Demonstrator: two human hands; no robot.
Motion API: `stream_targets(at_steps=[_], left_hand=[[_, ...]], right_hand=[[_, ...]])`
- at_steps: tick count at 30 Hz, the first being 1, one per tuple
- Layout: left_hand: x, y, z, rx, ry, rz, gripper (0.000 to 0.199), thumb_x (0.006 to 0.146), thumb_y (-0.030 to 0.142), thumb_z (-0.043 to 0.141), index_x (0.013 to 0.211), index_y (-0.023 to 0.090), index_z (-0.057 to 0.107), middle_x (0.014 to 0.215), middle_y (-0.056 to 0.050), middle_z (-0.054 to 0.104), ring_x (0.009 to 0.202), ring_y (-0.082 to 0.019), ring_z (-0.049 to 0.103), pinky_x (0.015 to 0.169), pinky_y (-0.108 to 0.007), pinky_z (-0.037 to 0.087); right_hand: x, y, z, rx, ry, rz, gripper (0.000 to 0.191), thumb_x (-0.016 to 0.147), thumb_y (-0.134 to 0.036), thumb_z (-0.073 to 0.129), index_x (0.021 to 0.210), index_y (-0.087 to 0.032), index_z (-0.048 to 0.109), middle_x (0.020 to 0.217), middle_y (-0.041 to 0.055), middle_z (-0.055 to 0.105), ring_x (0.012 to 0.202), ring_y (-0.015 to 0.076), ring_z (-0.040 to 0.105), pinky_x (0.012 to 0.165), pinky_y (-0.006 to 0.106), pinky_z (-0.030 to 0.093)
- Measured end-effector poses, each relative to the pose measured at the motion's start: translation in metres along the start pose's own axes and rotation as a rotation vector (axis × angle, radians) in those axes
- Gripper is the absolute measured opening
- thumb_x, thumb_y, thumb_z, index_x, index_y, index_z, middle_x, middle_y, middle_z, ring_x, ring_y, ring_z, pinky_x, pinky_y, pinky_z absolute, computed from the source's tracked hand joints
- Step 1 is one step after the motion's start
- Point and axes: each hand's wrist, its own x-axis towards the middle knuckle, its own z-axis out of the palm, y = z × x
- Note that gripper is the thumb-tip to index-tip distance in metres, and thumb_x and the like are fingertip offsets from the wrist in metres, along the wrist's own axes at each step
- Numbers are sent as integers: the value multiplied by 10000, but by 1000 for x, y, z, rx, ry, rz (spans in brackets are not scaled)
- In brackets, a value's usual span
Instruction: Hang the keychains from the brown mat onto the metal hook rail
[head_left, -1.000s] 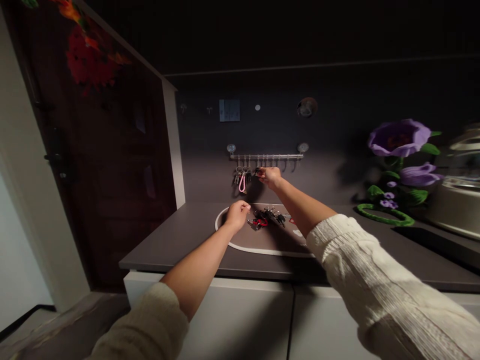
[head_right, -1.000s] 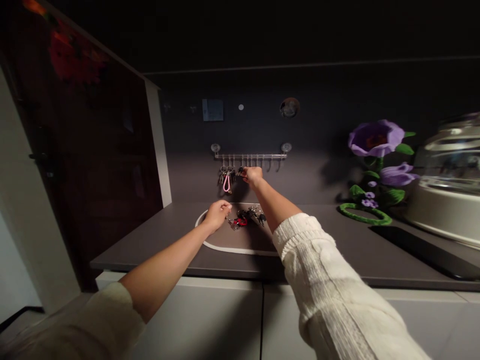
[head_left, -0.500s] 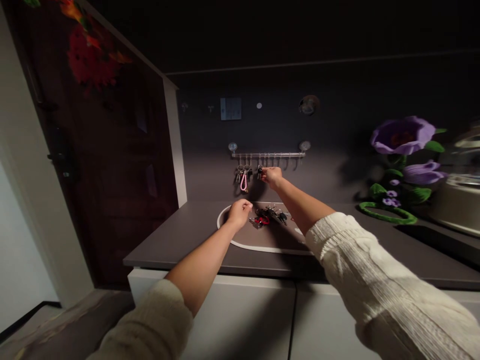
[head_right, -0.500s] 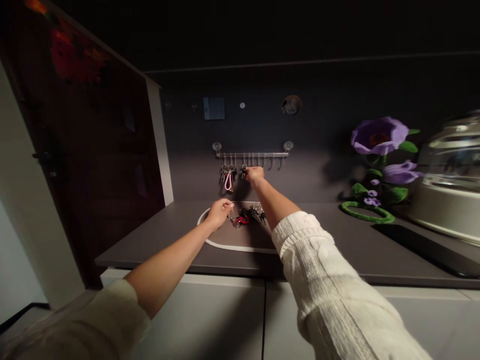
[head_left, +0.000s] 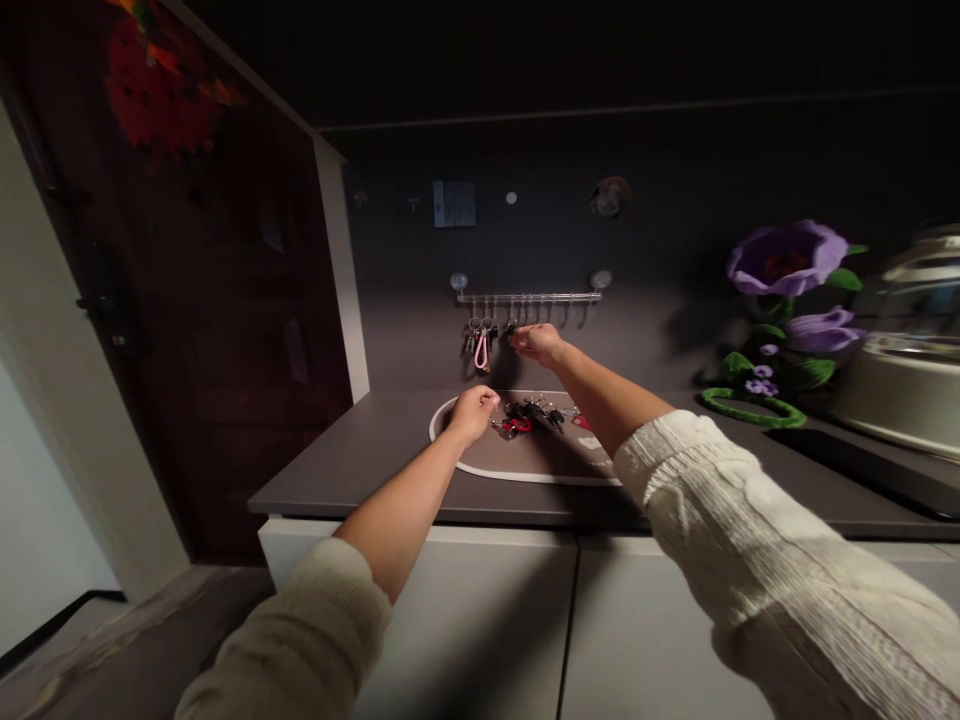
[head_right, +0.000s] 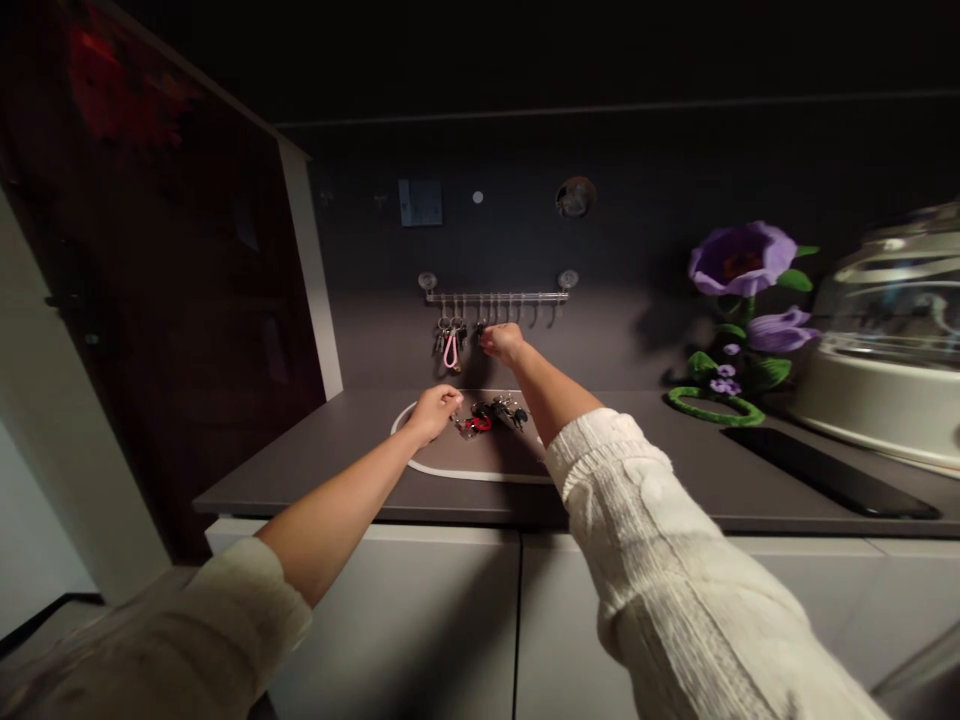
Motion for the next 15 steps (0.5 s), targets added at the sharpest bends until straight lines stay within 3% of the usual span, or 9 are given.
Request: stream_targets(at_steps=[15], left_hand=[[-11, 8, -5, -47, -109, 89, 68, 690, 170, 567, 721, 128, 610, 696, -19, 620, 645, -100, 534, 670, -227, 420]], right_hand=[[-36, -12, -10, -38, -148, -27, 48, 739, -68, 549, 740, -116, 557, 698, 48, 620, 537, 81, 560, 614, 262, 462]])
